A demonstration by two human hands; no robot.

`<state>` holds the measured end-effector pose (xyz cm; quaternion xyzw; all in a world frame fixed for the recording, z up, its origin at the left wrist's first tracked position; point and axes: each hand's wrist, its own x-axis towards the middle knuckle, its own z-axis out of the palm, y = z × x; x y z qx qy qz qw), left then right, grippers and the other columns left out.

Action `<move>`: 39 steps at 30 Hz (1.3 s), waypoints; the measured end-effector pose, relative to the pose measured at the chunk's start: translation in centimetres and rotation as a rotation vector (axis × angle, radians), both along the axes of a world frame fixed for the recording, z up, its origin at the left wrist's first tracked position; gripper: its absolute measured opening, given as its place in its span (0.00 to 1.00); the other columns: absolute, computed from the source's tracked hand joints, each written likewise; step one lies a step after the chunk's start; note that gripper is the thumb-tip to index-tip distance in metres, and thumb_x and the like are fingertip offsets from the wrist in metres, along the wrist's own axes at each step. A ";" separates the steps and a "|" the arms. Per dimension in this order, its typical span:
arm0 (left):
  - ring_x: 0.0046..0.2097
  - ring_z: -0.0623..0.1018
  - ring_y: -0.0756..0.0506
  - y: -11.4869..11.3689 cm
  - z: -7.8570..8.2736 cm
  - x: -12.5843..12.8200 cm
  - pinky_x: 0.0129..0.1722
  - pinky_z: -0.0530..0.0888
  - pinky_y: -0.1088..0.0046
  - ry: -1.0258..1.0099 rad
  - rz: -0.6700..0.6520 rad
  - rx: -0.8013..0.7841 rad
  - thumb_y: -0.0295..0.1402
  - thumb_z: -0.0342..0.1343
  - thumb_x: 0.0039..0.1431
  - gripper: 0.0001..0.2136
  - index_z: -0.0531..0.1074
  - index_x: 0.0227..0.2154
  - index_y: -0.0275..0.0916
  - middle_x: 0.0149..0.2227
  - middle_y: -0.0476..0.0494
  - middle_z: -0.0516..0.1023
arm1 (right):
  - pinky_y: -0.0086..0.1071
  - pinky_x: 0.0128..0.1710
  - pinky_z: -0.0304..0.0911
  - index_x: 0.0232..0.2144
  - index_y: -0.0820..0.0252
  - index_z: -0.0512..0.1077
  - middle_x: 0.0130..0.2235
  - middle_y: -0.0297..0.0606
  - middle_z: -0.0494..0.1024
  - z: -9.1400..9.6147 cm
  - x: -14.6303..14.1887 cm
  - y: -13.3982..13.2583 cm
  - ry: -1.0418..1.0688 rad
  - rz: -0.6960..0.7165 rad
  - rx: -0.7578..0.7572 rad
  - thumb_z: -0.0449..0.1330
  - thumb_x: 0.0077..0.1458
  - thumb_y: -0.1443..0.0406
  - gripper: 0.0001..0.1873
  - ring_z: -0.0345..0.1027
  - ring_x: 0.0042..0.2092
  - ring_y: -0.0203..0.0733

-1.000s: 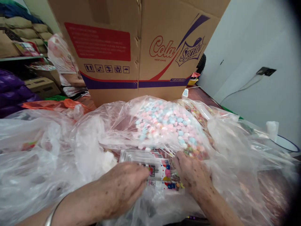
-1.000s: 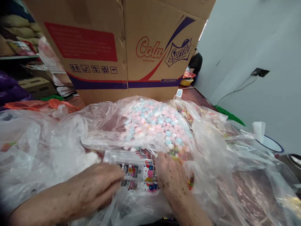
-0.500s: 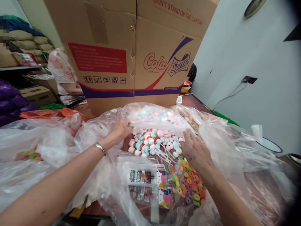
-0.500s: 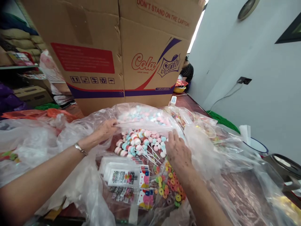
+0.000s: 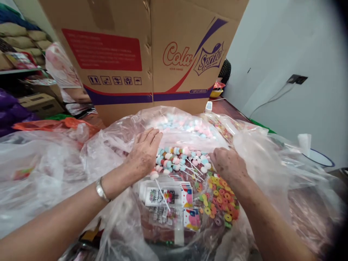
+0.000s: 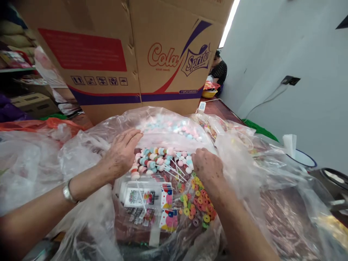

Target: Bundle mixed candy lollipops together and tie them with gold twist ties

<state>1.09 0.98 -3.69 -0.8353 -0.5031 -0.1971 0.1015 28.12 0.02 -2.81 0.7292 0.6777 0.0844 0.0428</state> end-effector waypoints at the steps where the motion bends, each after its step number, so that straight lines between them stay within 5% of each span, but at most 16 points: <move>1: 0.61 0.64 0.32 -0.9 0.2 -0.1 0.61 0.62 0.51 -0.006 -0.031 0.020 0.16 0.46 0.52 0.25 0.66 0.55 0.25 0.58 0.26 0.68 | 0.33 0.30 0.51 0.38 0.61 0.74 0.42 0.43 0.77 0.2 -0.2 -0.3 -0.008 -0.025 -0.007 0.48 0.68 0.61 0.16 0.72 0.40 0.46; 5: 0.45 0.76 0.35 -4.1 -0.1 -1.0 0.46 0.74 0.56 0.021 0.021 -0.210 0.18 0.43 0.56 0.16 0.72 0.42 0.29 0.43 0.31 0.76 | 0.33 0.28 0.50 0.39 0.60 0.72 0.42 0.42 0.77 1.3 -1.2 -1.8 0.010 -0.003 0.016 0.48 0.68 0.61 0.14 0.73 0.40 0.46; 8: 0.43 0.78 0.37 -5.6 -0.7 -1.2 0.45 0.75 0.57 0.049 0.017 -0.469 0.19 0.43 0.59 0.14 0.73 0.39 0.33 0.40 0.34 0.78 | 0.32 0.29 0.53 0.37 0.59 0.71 0.39 0.41 0.78 1.5 -4.0 -3.7 0.141 0.153 -0.058 0.49 0.68 0.62 0.14 0.73 0.36 0.42; 12: 0.40 0.79 0.38 -5.9 -1.3 -0.7 0.43 0.75 0.60 0.058 -0.036 -0.583 0.17 0.45 0.54 0.13 0.73 0.32 0.36 0.35 0.38 0.79 | 0.32 0.30 0.58 0.43 0.59 0.71 0.38 0.41 0.80 -1.0 -9.4 -6.4 0.283 0.479 -0.233 0.56 0.63 0.58 0.12 0.74 0.37 0.46; 15: 0.39 0.78 0.39 -5.9 -1.4 -0.4 0.41 0.75 0.61 0.033 -0.034 -0.575 0.17 0.45 0.53 0.13 0.72 0.33 0.35 0.35 0.38 0.79 | 0.32 0.28 0.57 0.48 0.61 0.68 0.36 0.41 0.80 -3.6 -11.2 -6.8 0.185 0.501 -0.218 0.58 0.58 0.69 0.14 0.74 0.36 0.46; 20: 0.41 0.75 0.40 -7.1 -2.1 0.3 0.44 0.73 0.61 -0.024 -0.132 -0.511 0.20 0.47 0.57 0.09 0.71 0.33 0.35 0.37 0.38 0.77 | 0.32 0.27 0.50 0.42 0.57 0.69 0.32 0.37 0.79 -3.6 -7.5 -4.8 0.133 0.523 -0.016 0.52 0.59 0.74 0.12 0.71 0.32 0.42; 26: 0.47 0.69 0.35 -7.3 -4.5 2.4 0.50 0.67 0.49 -0.052 -0.259 -0.326 0.29 0.59 0.57 0.08 0.72 0.39 0.34 0.43 0.36 0.74 | 0.32 0.31 0.48 0.31 0.58 0.68 0.29 0.38 0.73 -4.1 -1.1 -3.0 0.094 0.615 0.176 0.51 0.60 0.74 0.10 0.64 0.33 0.42; 31: 0.46 0.68 0.36 -5.8 -6.4 2.7 0.49 0.65 0.52 -0.055 -0.249 -0.342 0.28 0.61 0.57 0.07 0.72 0.39 0.36 0.42 0.39 0.73 | 0.32 0.30 0.46 0.36 0.58 0.70 0.30 0.36 0.72 -5.9 -0.3 -3.1 0.079 0.550 0.092 0.52 0.63 0.70 0.07 0.64 0.31 0.41; 39: 0.43 0.70 0.41 -5.3 -6.3 2.3 0.45 0.67 0.62 -0.104 -0.333 -0.380 0.33 0.62 0.58 0.07 0.72 0.37 0.37 0.39 0.43 0.75 | 0.30 0.34 0.52 0.39 0.60 0.72 0.37 0.40 0.77 -4.1 -1.8 -3.3 0.119 0.372 -0.123 0.51 0.66 0.70 0.10 0.70 0.40 0.42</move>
